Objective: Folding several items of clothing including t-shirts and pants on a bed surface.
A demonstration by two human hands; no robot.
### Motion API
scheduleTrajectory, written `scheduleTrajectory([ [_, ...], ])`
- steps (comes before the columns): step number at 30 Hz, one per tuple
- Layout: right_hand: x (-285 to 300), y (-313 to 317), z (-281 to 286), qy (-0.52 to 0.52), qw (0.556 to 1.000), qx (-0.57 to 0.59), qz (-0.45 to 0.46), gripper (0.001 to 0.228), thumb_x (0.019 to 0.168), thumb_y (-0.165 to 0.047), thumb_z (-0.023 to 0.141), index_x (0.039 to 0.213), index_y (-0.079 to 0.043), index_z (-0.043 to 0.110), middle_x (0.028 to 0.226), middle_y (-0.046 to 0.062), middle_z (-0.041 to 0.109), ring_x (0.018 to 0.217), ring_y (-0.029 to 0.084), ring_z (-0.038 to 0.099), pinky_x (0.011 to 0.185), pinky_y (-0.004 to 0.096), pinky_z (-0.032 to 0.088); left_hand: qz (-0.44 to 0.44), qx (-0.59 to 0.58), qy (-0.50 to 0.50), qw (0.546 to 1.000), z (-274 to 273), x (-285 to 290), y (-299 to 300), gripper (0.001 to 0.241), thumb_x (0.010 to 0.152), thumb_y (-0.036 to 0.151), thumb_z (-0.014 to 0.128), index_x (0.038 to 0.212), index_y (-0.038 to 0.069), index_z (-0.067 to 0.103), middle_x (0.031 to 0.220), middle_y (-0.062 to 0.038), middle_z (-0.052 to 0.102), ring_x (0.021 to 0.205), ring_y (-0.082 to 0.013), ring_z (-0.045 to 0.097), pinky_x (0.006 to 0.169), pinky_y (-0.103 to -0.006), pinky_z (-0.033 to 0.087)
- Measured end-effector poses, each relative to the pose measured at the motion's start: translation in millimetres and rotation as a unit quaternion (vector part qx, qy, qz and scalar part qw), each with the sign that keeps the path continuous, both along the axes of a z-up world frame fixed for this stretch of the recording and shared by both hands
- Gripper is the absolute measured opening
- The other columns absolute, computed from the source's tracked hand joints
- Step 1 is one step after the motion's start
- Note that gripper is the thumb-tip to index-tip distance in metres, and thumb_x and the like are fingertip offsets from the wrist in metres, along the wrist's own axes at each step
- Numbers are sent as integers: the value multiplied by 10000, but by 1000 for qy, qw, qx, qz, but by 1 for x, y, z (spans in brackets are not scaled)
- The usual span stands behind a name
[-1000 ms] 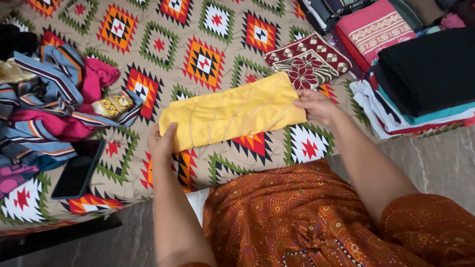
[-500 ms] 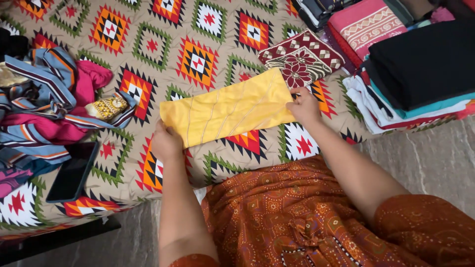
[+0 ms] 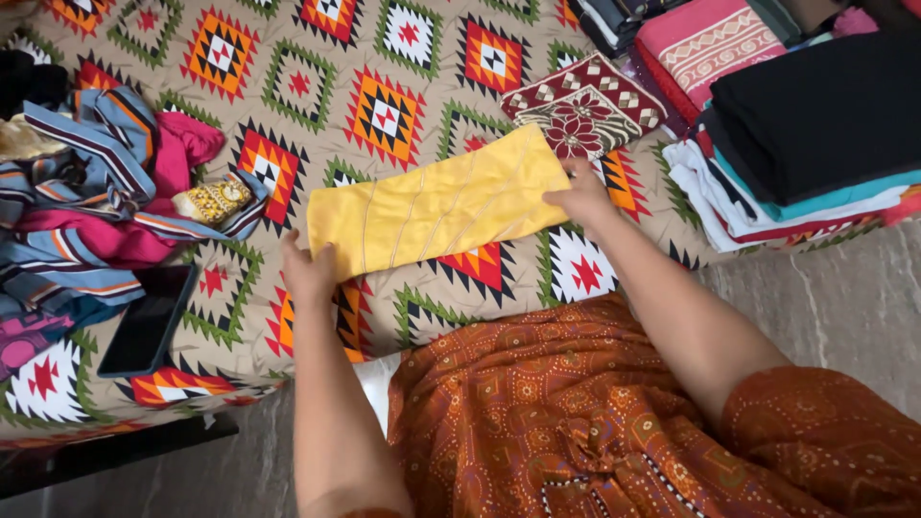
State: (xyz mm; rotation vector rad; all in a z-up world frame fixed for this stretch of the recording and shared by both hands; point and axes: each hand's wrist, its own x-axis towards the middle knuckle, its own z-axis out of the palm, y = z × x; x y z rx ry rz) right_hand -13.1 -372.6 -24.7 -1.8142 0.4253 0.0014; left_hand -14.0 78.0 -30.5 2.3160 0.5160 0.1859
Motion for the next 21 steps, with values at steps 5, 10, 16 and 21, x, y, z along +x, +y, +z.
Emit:
scheduleTrajectory([
  [5,1,-44,15,-128,987,81,59,687,774,124,666,1396,-102,484,1067,77,713,968,192,708,797,308,578,-58,-55,31,996,49,-37,-24,811,796,270,695,1530,89,400,985,-203,718,928,-376,708,832,-484,556],
  [10,-38,-35,79,12,979,-202,33,727,747,29,720,1422,-110,488,1058,106,710,991,280,689,847,393,548,-77,156,90,981,44,-64,-67,836,686,280,803,1419,62,465,1138,-241,669,1081,-438,620,883,-514,518],
  [16,-33,51,25,-84,894,-421,130,505,895,-147,700,1381,-68,590,1366,163,626,1280,334,577,1097,428,456,-235,224,-110,939,8,-37,-137,526,947,376,661,1401,122,581,1451,-144,598,1461,-360,486,1286,-484,352],
  [21,-25,108,10,-58,809,-453,371,752,1005,-590,412,1576,-110,307,1666,159,214,1537,324,179,1217,529,117,-319,256,122,904,11,-27,-158,796,897,685,368,1590,300,300,1669,-101,191,1535,-330,106,1171,-696,0],
])
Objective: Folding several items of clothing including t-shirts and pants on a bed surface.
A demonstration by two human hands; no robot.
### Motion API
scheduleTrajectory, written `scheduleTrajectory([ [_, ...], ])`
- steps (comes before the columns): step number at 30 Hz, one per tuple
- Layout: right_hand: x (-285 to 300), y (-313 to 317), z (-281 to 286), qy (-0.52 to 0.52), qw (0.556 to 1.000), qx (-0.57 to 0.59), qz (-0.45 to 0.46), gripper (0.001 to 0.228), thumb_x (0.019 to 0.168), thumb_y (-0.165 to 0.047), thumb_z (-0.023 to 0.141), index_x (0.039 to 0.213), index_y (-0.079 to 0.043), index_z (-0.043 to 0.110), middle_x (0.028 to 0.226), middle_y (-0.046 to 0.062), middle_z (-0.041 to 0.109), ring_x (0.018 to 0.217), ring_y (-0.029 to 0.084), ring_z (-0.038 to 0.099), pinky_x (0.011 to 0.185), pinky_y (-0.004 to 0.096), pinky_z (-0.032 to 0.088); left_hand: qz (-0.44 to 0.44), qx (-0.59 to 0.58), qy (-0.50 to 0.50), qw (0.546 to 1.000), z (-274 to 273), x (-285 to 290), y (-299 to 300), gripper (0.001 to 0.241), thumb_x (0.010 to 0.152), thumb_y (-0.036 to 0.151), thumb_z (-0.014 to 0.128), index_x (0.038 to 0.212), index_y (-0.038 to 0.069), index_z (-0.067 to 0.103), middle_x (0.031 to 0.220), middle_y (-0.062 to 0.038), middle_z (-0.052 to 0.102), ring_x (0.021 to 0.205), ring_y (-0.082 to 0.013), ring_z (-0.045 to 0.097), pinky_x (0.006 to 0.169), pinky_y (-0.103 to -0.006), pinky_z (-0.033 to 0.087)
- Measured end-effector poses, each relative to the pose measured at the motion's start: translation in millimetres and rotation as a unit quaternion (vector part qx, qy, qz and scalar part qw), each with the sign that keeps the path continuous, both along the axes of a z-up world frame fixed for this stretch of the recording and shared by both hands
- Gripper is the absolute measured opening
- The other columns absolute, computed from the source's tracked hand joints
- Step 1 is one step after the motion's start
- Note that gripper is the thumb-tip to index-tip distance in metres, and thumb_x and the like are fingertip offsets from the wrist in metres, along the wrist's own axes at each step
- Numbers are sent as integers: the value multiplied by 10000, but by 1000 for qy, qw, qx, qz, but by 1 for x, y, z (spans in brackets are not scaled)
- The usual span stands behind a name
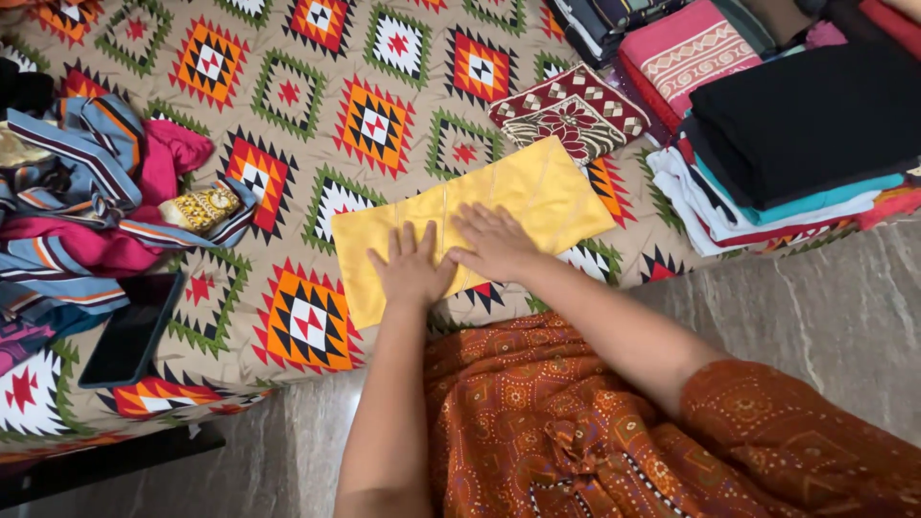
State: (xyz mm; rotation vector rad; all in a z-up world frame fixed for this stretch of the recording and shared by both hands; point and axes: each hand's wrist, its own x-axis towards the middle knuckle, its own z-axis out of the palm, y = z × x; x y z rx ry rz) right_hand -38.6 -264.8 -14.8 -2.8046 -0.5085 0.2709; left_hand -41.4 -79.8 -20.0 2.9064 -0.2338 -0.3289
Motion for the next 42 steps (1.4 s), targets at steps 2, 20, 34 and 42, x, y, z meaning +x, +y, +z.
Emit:
scheduleTrajectory([
  [2,1,-12,10,22,999,-28,-32,806,989,-642,357,1599,-127,250,1689,138,151,1559,306,122,1232,519,79,8,3,27,1000,19,-4,2,816,901,720,345,1604,311,270,1688,-90,157,1556,-320,77,1191,-668,-14],
  [20,75,-165,-11,48,775,421,-468,565,771,-33,774,1294,39,573,1174,199,684,1039,314,695,903,430,566,445,-203,23,872,-18,75,89,518,895,298,664,1254,-67,579,1218,-232,664,1083,-349,629,886,-462,486],
  [34,20,-222,38,32,673,724,-152,135,969,26,563,914,9,685,1295,125,734,1188,263,700,1067,381,553,3,-688,-73,722,24,9,161,288,813,-140,634,984,69,733,1118,16,650,1098,-162,620,960,-292,518],
  [42,30,-236,-71,28,756,497,-425,156,1048,-206,592,1103,-91,681,973,86,749,830,191,682,728,314,541,131,-183,-281,933,7,-10,83,206,802,78,703,996,94,773,1084,-152,706,1097,-348,622,995,-447,484],
])
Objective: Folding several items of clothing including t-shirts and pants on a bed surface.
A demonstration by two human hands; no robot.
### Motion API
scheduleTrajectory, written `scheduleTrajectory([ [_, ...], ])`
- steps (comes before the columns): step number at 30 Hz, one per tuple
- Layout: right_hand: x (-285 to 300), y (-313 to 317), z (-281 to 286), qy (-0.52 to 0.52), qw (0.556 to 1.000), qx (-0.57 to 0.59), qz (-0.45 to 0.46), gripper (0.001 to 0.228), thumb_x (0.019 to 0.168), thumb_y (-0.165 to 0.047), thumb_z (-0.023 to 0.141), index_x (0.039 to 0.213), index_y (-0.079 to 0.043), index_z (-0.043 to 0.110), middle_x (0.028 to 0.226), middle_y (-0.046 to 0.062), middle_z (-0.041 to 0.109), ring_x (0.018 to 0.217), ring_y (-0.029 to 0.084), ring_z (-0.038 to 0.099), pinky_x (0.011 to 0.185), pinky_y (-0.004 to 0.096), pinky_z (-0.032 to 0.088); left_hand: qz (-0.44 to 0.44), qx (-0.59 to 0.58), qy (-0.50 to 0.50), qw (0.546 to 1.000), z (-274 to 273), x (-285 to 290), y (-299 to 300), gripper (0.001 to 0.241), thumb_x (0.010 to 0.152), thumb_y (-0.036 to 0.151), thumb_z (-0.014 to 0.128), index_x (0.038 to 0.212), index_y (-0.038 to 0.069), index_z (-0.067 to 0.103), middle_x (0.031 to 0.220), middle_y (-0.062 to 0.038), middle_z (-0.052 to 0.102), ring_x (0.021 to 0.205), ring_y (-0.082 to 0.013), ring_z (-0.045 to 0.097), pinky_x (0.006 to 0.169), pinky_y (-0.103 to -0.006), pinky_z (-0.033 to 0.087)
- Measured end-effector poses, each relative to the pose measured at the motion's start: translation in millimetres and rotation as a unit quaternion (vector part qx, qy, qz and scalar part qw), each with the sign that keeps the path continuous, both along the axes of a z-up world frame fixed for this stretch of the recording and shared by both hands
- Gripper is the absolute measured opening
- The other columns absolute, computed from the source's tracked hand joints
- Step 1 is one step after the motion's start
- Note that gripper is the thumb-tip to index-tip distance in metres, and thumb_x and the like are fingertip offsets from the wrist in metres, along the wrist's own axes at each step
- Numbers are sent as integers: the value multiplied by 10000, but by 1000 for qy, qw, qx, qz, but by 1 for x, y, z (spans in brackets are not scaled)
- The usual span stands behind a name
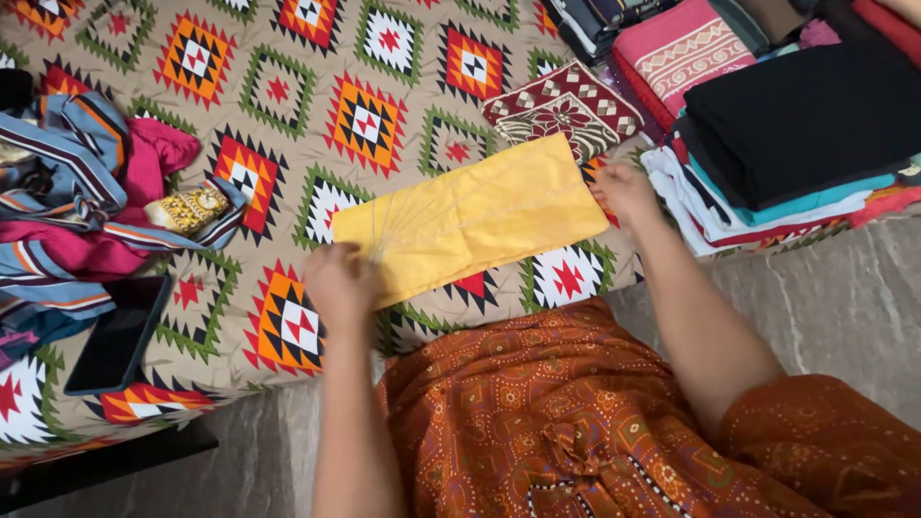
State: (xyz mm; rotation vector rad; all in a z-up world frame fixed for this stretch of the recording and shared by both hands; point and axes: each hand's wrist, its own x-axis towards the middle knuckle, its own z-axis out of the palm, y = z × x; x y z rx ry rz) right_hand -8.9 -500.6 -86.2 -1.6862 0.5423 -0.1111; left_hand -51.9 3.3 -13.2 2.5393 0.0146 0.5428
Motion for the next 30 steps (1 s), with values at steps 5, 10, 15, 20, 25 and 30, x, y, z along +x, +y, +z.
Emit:
scheduleTrajectory([
  [5,-15,38,51,60,975,-214,22,345,867,-251,828,1106,-31,712,962,98,738,814,182,695,715,313,552,-158,14,48,986,3,-4,-95,431,900,303,630,1282,102,634,1361,-199,564,1305,-391,465,1102,-523,351],
  [10,-24,51,75,178,981,-75,23,439,788,-171,834,1160,-15,662,972,140,737,806,261,700,639,406,520,-215,154,221,939,17,-36,-152,779,977,636,409,1565,137,296,1639,-231,199,1531,-404,113,1188,-642,67],
  [15,-28,90,113,74,965,251,9,388,843,-15,718,1213,43,616,1048,170,737,815,243,687,741,366,649,-207,191,230,932,5,-50,-153,964,941,706,421,1601,45,182,1653,-262,104,1540,-409,51,1186,-625,7],
  [20,-12,166,160,-51,959,258,108,446,833,40,655,1276,-10,623,1075,124,730,829,227,719,652,335,552,-215,-104,255,937,9,-16,-111,659,959,550,515,1390,54,577,1360,-206,548,1278,-322,487,1087,-524,346],
  [25,14,262,156,-95,954,172,227,458,819,27,709,1266,11,613,1074,105,725,875,193,740,680,309,621,-139,-555,176,801,-21,38,-26,467,1033,377,574,1255,-23,666,1068,-109,737,892,-190,691,781,-346,560],
  [30,-9,346,151,-57,943,-33,327,561,766,-67,738,1311,-21,611,1007,80,740,697,168,683,549,312,565,56,-669,296,680,-11,45,24,571,989,537,473,1145,10,628,882,-139,706,718,-212,684,659,-319,572],
])
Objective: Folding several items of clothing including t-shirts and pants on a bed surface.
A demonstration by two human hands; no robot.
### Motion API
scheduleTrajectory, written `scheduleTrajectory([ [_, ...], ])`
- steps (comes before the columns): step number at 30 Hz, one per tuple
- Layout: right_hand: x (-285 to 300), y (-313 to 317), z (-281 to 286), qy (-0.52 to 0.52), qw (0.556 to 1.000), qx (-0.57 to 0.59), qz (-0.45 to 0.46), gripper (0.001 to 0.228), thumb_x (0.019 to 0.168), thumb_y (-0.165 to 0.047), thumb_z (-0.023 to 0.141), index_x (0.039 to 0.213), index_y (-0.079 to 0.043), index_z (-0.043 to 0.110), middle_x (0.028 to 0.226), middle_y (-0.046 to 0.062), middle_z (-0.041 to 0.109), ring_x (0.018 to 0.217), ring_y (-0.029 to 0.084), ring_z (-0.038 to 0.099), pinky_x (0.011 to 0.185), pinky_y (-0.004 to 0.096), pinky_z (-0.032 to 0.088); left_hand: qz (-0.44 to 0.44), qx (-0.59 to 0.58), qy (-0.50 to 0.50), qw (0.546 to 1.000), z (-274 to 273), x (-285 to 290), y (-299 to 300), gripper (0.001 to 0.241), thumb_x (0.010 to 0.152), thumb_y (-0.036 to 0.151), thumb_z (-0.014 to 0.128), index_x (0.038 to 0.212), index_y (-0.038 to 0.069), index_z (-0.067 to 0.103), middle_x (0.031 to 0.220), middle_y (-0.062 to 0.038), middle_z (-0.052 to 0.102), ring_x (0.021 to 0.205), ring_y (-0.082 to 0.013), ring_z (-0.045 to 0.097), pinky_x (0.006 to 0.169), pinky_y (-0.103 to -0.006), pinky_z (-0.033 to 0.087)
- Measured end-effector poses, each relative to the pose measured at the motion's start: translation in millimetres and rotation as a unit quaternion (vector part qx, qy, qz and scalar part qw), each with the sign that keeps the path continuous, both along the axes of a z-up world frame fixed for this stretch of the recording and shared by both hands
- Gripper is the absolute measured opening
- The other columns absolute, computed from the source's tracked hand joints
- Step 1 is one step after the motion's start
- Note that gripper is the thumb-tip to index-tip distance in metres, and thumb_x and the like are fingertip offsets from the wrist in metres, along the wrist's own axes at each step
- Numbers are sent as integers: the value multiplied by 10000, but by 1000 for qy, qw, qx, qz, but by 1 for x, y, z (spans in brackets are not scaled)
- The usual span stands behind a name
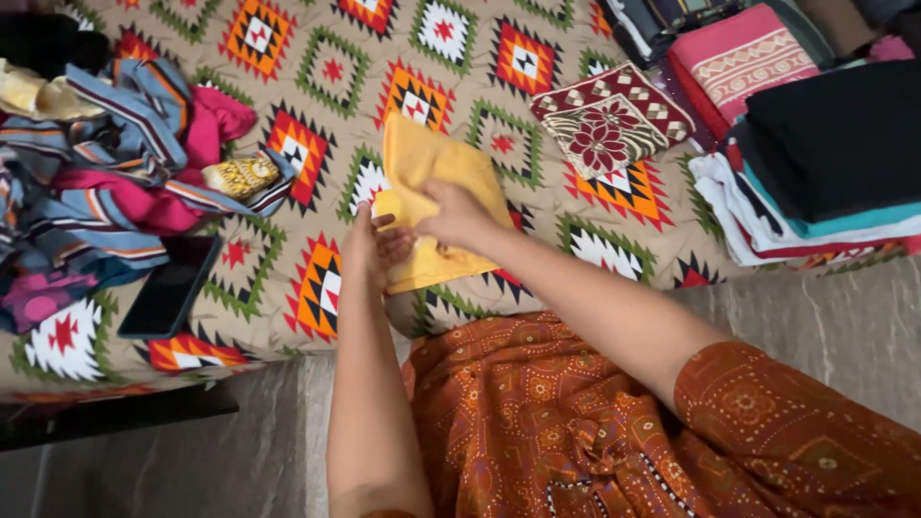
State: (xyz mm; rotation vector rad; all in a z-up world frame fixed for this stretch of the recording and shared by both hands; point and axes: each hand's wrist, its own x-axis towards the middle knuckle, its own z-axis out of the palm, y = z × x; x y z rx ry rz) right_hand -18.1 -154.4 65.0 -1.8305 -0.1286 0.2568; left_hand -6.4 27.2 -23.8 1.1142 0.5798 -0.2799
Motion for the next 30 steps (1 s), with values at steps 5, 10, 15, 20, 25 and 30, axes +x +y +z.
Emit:
scheduleTrajectory([
  [5,-1,10,-47,9,989,-116,91,527,787,-123,778,1279,-56,601,943,68,722,683,146,698,595,286,566,-13,64,2,998,-22,-4,8,495,978,477,603,1114,2,638,846,-112,634,660,-213,613,577,-354,507],
  [10,31,-27,-85,-52,997,-47,41,325,906,-111,699,1223,-53,739,973,131,737,815,179,683,713,347,555,-52,170,-23,984,-21,-8,2,321,849,156,696,1111,-28,666,928,-134,742,737,-229,712,609,-370,561],
  [15,38,-36,-85,-285,886,-358,70,537,975,-312,581,1488,-163,519,1619,158,414,1479,365,345,1188,518,286,-109,404,-23,908,5,-18,3,459,725,146,731,1153,-8,673,1025,-182,759,902,-302,744,779,-394,574],
  [20,19,-22,-84,-115,856,-469,185,692,999,-599,350,1605,-277,262,1704,92,116,1564,332,51,1223,588,11,-117,551,27,826,48,-42,-5,486,710,213,730,1171,64,692,1216,-183,662,1084,-349,674,911,-430,540],
  [25,25,-31,-92,-88,855,-475,190,741,980,-646,307,1626,-293,221,1714,76,98,1577,308,38,1232,577,-14,-151,599,39,785,36,-37,-9,492,748,267,706,1195,62,684,1295,-208,610,1181,-367,622,963,-436,521],
  [30,47,-78,-154,-202,887,-353,216,534,1059,-398,478,1572,-252,456,1695,133,315,1582,341,266,1265,517,218,-235,627,8,742,18,-21,-1,502,793,307,667,1206,22,690,1253,-240,667,1177,-389,644,1003,-437,512],
])
